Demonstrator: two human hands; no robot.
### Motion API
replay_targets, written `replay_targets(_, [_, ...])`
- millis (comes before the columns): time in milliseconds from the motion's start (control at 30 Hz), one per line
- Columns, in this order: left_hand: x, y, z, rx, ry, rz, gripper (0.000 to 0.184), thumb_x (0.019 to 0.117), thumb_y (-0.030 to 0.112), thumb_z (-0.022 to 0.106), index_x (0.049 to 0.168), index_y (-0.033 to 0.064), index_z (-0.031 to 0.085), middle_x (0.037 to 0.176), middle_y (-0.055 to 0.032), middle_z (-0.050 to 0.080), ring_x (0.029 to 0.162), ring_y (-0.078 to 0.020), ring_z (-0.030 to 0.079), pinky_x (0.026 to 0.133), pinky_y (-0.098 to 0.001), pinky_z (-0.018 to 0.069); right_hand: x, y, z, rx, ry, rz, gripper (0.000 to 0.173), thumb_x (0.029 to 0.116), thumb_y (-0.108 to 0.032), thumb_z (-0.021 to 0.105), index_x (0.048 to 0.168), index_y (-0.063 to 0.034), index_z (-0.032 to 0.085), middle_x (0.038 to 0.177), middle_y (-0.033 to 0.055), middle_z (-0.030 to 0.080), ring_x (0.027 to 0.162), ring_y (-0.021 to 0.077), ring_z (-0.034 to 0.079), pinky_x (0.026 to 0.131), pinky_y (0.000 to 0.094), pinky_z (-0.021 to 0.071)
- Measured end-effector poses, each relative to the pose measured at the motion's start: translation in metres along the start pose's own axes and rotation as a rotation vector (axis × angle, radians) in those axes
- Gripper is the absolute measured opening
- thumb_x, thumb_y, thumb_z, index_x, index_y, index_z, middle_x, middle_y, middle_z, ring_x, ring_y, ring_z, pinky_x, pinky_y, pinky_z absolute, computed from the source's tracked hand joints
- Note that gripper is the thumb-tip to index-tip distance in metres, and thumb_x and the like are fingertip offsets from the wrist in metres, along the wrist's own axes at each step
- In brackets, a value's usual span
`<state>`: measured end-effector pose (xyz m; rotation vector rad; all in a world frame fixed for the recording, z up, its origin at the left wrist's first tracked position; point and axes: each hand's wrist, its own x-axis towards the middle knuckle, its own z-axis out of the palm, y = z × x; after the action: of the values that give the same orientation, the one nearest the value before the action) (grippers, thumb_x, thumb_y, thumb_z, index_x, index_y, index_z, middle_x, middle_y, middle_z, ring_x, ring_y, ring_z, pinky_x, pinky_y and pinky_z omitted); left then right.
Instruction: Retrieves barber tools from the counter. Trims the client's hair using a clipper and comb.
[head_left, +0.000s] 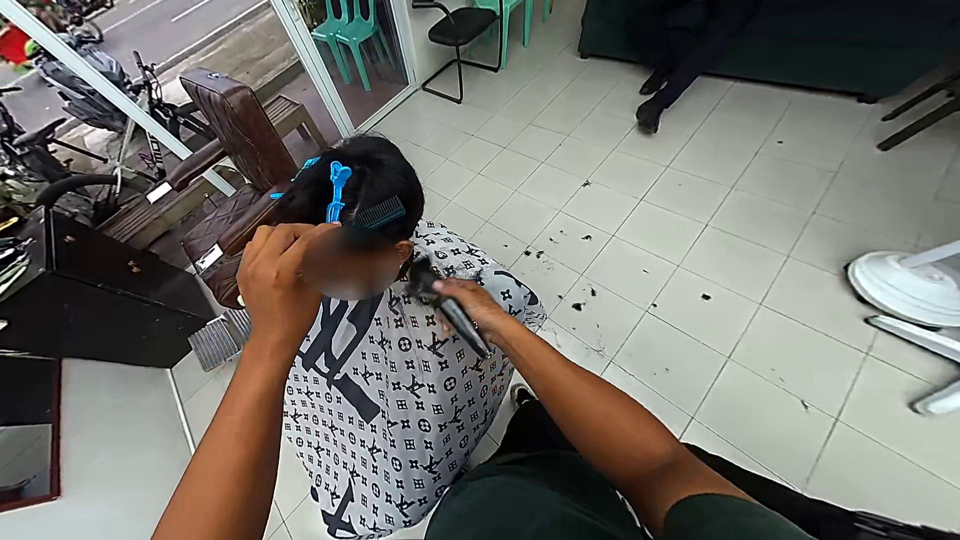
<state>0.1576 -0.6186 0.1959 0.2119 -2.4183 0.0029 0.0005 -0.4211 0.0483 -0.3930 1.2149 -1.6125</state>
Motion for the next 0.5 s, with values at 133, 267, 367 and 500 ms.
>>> replay_targets(133, [0.016,0.019,0.004,0.104,0.033,-0.011,0.022,0.0968,0.018,0.070,0.118,0.0119,0.076,0.105,-0.0166,0.072,0.099,-0.0351,0.065,0.085,-0.0473,0.0484,0.037,-0.007,-0.049,0.389,0.090,-0.049,0.061,0.1102,-0.051,0.020,0.107,-0.0030,0.058,0.066,0.0048,0.060,0.050,0.0126,0.059,0.046,0.0242,0.0522])
replay_targets(267, [0.039,0.040,0.011,0.210,-0.021,-0.060,0.023,0.0982,0.017,0.069,0.119,0.0099,0.075,0.108,-0.0165,0.072,0.099,-0.0351,0.065,0.085,-0.0477,0.0489,0.065,-0.038,-0.078,-0.108,-0.044,0.157,0.044,0.1117,-0.039,0.038,0.108,-0.0016,0.060,0.070,0.0066,0.064,0.052,0.0138,0.062,0.050,0.0269,0.0552])
replay_targets(367, [0.054,0.053,0.020,0.281,-0.117,-0.096,0.023,0.0993,0.016,0.067,0.121,0.0098,0.074,0.109,-0.0177,0.071,0.099,-0.0375,0.064,0.082,-0.0512,0.0484,0.084,-0.044,-0.083,-0.594,-0.200,0.132,0.039,0.1018,-0.038,0.064,0.103,0.0008,0.064,0.079,0.0107,0.064,0.061,0.0172,0.063,0.061,0.0350,0.0578])
replay_targets(500, [0.060,0.067,0.029,0.318,-0.182,-0.181,0.023,0.0980,0.014,0.068,0.120,0.0087,0.075,0.110,-0.0191,0.071,0.101,-0.0395,0.065,0.084,-0.0535,0.0491,0.100,-0.043,-0.075,-0.732,-0.255,-0.047,0.039,0.0966,-0.036,0.072,0.109,0.0006,0.065,0.088,0.0152,0.065,0.078,0.0258,0.062,0.075,0.0490,0.0519])
